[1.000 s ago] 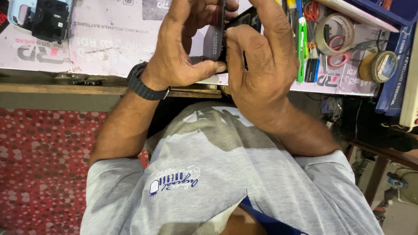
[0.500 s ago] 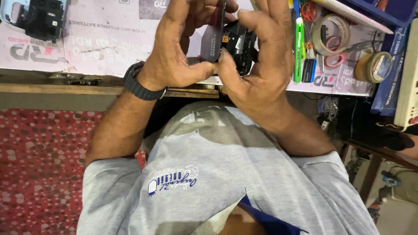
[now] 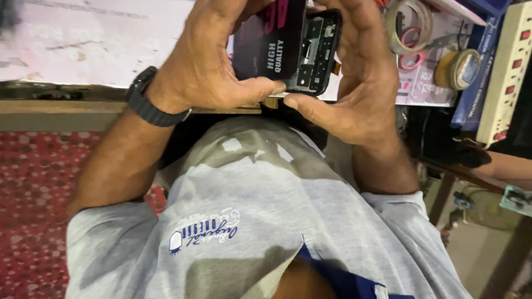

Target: The person assembles a mobile phone by hand, aligning and pressing a screen component into the frame, then seating a battery and connecting internal ribbon cables.

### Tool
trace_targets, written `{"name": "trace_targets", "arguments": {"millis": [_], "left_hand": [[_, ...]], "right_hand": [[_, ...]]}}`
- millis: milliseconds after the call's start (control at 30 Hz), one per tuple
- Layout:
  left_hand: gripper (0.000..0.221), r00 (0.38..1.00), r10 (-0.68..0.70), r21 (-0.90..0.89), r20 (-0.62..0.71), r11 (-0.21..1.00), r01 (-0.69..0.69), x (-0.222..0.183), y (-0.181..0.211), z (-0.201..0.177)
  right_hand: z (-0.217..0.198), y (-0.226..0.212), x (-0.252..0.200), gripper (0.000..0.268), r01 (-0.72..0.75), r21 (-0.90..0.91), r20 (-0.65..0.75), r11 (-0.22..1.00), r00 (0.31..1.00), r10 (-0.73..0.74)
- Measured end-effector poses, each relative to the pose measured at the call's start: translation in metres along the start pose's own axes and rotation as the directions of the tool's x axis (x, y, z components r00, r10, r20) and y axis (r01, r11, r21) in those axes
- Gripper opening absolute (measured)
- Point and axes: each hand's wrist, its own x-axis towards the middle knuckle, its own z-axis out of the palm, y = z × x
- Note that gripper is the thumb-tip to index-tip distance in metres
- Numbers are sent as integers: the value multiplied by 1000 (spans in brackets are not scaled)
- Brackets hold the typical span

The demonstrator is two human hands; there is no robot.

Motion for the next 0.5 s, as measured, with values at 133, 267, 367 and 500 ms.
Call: {"name": "trace_targets", "arguments": {"millis": [133, 267, 367, 500], "left_hand": [[95, 999, -8, 173, 46, 985, 0, 9, 7, -2], [95, 997, 47, 169, 65, 984, -58, 14, 9, 3], [92, 997, 41, 192, 62, 980, -52, 15, 7, 6], [85, 997, 68, 155, 42, 985, -74, 15, 2, 7]], "right_hand": [[-7, 3, -4, 106, -114, 61, -14, 992, 993, 115], [-11, 14, -4, 104, -93, 59, -29, 994, 995, 95], [-11, 15, -4, 103, -128, 108, -48, 986, 990, 133], [-10, 16, -5, 103, -170, 163, -79, 972, 980, 184]]}}
